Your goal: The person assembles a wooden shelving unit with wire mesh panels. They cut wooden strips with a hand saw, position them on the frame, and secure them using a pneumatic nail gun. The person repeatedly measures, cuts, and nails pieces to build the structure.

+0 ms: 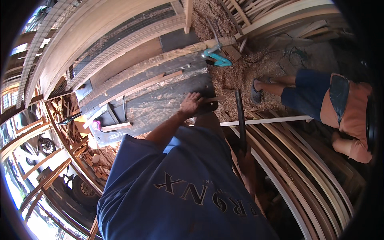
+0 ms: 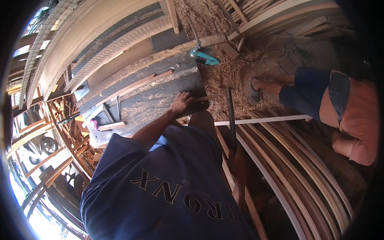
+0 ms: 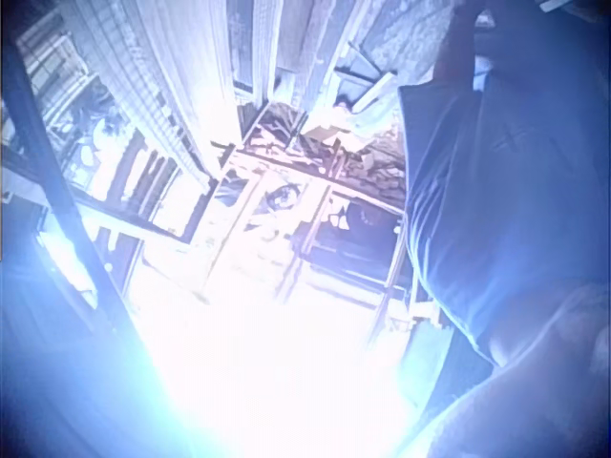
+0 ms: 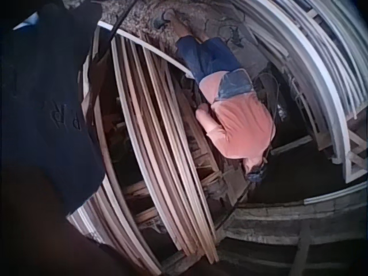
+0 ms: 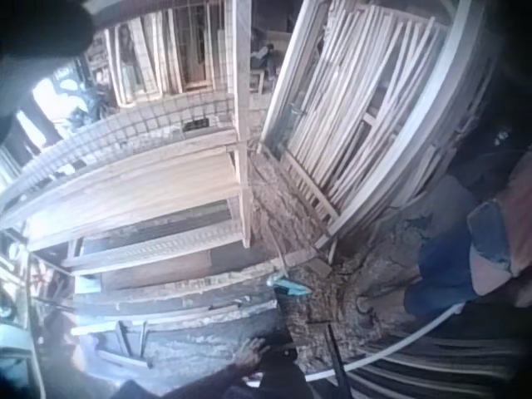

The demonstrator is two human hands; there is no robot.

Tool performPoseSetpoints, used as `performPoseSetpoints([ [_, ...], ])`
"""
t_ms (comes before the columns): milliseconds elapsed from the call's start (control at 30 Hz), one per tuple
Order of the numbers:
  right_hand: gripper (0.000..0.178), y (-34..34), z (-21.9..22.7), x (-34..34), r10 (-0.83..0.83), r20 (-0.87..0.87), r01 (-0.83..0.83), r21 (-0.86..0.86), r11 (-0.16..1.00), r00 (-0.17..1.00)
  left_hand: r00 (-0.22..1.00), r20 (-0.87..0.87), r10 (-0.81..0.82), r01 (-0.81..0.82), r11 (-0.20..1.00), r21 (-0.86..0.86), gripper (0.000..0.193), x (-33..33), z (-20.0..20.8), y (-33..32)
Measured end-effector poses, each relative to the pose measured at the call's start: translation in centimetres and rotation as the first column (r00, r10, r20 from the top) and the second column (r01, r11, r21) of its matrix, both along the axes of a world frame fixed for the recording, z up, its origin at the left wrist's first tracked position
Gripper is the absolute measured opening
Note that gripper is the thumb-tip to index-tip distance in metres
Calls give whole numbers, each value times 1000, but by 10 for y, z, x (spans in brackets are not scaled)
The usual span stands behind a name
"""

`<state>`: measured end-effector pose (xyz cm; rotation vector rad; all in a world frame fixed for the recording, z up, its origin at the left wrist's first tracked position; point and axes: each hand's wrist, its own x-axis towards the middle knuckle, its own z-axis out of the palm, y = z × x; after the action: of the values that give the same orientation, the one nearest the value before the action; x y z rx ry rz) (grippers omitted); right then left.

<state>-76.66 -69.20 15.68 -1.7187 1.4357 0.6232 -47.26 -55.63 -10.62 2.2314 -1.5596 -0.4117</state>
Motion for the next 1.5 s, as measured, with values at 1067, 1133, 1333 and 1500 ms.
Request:
performPoseSetpoints([
  [1067,65,-51,-19,44,81,-175,-46,198,979,981,920,-175,351,-372,923,-103,24,-8,15,-83],
  [1133,66,-51,-16,49,67,-143,-31,240,970,987,939,-160,304,-320,943,-87,21,-7,17,-81],
  [1333,77,-52,-13,58,144,-78,-125,215,969,986,976,-172,134,-164,970,-179,32,-7,14,-72],
  [1500,71,-56,-14,53,174,-132,-145,207,968,976,995,-66,76,-83,990,-111,34,-11,2,-72],
])
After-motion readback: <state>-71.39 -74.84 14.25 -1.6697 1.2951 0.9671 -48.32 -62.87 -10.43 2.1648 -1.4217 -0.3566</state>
